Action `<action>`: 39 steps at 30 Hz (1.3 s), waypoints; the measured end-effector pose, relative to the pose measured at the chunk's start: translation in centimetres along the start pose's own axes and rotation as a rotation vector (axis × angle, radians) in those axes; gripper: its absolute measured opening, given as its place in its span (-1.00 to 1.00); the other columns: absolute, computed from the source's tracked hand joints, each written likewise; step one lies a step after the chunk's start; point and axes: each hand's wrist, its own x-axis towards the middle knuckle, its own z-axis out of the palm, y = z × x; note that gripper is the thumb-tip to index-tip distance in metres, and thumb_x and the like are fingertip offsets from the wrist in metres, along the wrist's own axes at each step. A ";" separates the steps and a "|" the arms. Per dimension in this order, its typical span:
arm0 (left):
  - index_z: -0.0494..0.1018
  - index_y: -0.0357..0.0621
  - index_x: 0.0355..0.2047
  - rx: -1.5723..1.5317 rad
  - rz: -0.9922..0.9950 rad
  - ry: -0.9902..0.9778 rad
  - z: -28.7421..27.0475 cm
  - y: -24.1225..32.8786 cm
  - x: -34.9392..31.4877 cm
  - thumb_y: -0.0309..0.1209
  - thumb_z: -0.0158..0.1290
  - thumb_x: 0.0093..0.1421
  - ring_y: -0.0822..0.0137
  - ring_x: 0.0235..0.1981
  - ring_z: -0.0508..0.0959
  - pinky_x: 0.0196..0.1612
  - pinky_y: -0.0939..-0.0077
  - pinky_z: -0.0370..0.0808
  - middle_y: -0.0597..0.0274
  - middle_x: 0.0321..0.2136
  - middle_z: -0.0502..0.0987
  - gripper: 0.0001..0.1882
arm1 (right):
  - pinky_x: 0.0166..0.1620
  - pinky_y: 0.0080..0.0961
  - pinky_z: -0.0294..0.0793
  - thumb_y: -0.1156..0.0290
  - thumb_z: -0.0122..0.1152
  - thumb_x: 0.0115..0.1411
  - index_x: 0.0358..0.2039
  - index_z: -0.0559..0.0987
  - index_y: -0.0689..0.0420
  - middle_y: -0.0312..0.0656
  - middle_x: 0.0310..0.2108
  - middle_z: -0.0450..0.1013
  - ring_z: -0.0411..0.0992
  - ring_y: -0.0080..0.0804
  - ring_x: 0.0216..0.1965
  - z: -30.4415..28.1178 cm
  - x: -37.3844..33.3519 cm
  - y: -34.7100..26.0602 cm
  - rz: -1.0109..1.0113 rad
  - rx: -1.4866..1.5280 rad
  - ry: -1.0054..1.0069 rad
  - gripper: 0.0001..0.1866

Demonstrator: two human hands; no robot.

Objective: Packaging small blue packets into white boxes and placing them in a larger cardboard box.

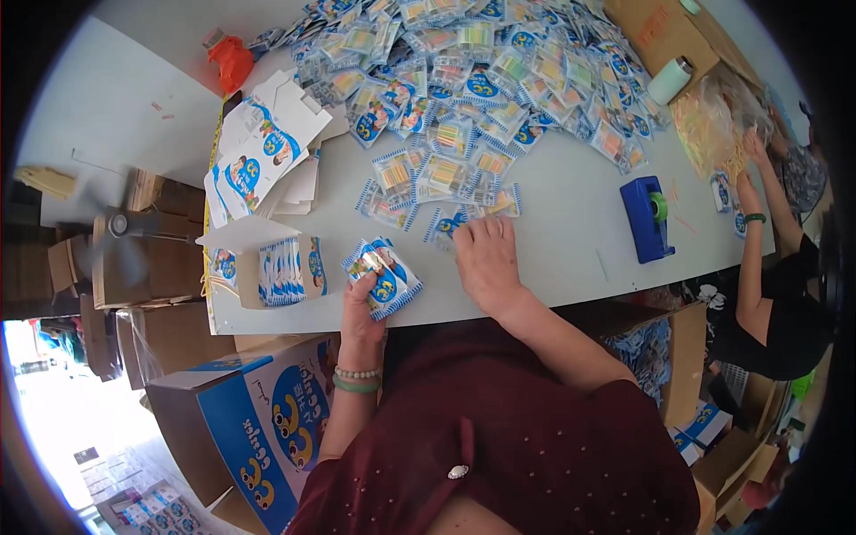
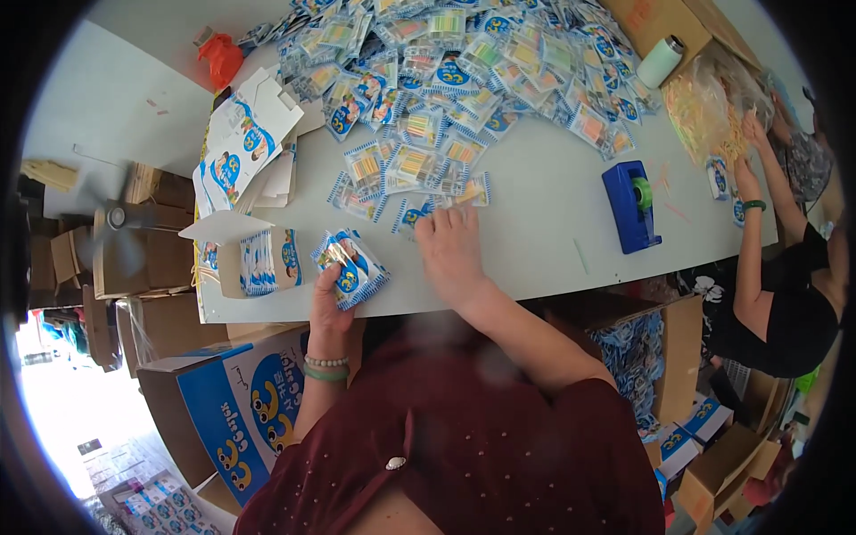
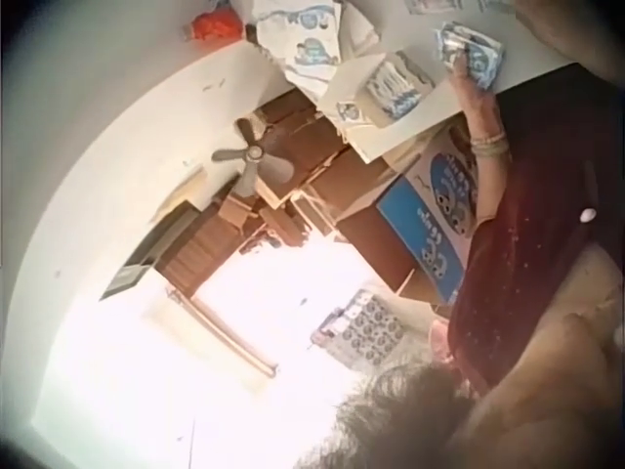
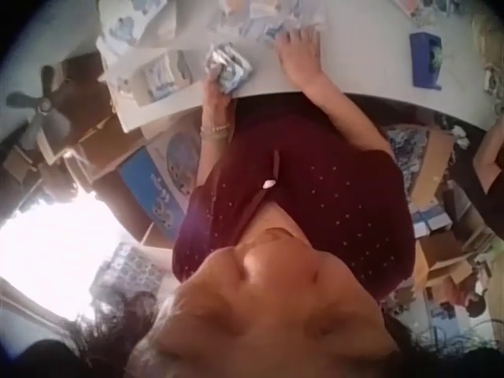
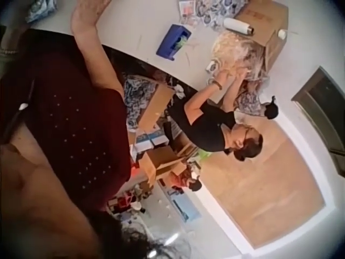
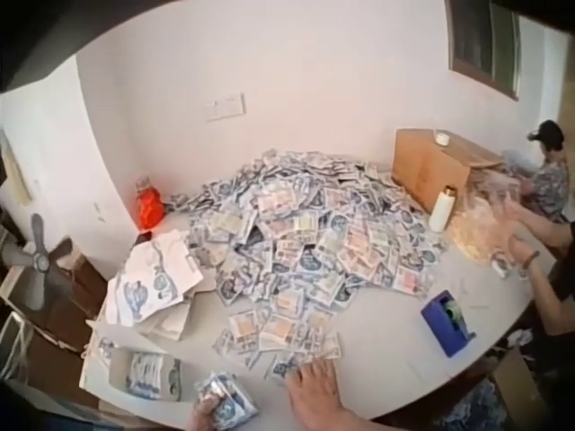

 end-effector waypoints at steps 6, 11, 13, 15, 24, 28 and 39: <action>0.38 -0.21 -0.01 0.031 -0.001 -0.006 0.0 -0.1 0.5 -0.40 0.16 0.09 0.30 -0.17 0.56 -0.04 0.32 0.53 0.20 -0.18 0.53 -0.56 | -0.10 -0.16 0.36 0.38 0.30 -0.12 -0.31 0.52 0.23 -0.02 -0.27 0.46 0.41 -0.01 -0.17 -1.6 3.4 1.9 0.210 0.344 -0.241 -0.67; 0.35 -0.17 0.05 -0.014 -0.034 -0.086 -0.7 0.1 0.0 -0.37 0.15 0.11 0.28 -0.08 0.53 0.06 0.25 0.47 0.23 -0.12 0.53 -0.52 | -0.05 -0.17 0.37 0.24 0.27 -0.14 -0.26 0.58 0.18 -0.05 -0.25 0.47 0.43 -0.11 -0.16 0.9 10.2 3.1 0.132 0.231 -0.050 -0.59; 0.34 -0.17 0.07 -0.013 -0.011 -0.041 -1.4 0.3 -0.2 -0.35 0.16 0.10 0.28 -0.04 0.51 0.10 0.24 0.43 0.24 -0.11 0.52 -0.48 | 0.03 -0.08 0.26 0.27 0.26 -0.14 -0.25 0.58 0.15 -0.08 -0.21 0.46 0.40 -0.15 -0.09 2.1 11.4 1.8 0.228 0.094 -0.088 -0.61; 0.33 -0.17 0.07 0.017 -0.019 -0.038 -1.4 0.0 0.3 -0.35 0.16 0.09 0.29 -0.06 0.51 0.08 0.27 0.44 0.24 -0.12 0.52 -0.48 | 0.12 0.01 0.16 0.31 0.24 -0.13 -0.23 0.58 0.12 -0.11 -0.17 0.46 0.37 -0.19 -0.03 2.6 11.5 1.6 0.282 -0.033 -0.134 -0.62; 0.38 -0.28 -0.11 0.017 0.056 0.012 1.3 0.0 -0.1 -0.42 0.13 0.07 0.26 -0.19 0.55 -0.07 0.36 0.53 0.09 -0.22 0.52 -0.63 | 0.18 -0.09 0.07 0.34 0.23 -0.02 -0.19 0.51 0.15 -0.10 -0.14 0.43 0.31 -0.17 0.05 0.9 7.8 6.6 -0.040 0.105 0.176 -0.66; 0.39 -0.27 -0.16 0.029 0.028 0.060 1.0 0.2 -0.3 -0.43 0.13 0.08 0.26 -0.19 0.55 -0.07 0.36 0.53 0.08 -0.22 0.52 -0.67 | 0.10 -0.25 0.23 0.31 0.30 -0.06 -0.19 0.46 0.21 -0.04 -0.17 0.41 0.33 -0.11 -0.01 0.5 8.3 5.1 -0.063 0.075 0.022 -0.58; 0.39 -0.26 -0.07 0.025 0.013 0.049 1.0 0.1 -0.3 -0.40 0.17 0.05 0.28 -0.22 0.58 -0.12 0.37 0.57 0.15 -0.24 0.54 -0.58 | -0.07 -0.42 0.40 0.41 0.35 -0.19 -0.30 0.46 0.28 -0.05 -0.35 0.39 0.40 -0.19 -0.19 -2.9 7.6 7.9 0.388 0.782 -0.167 -0.59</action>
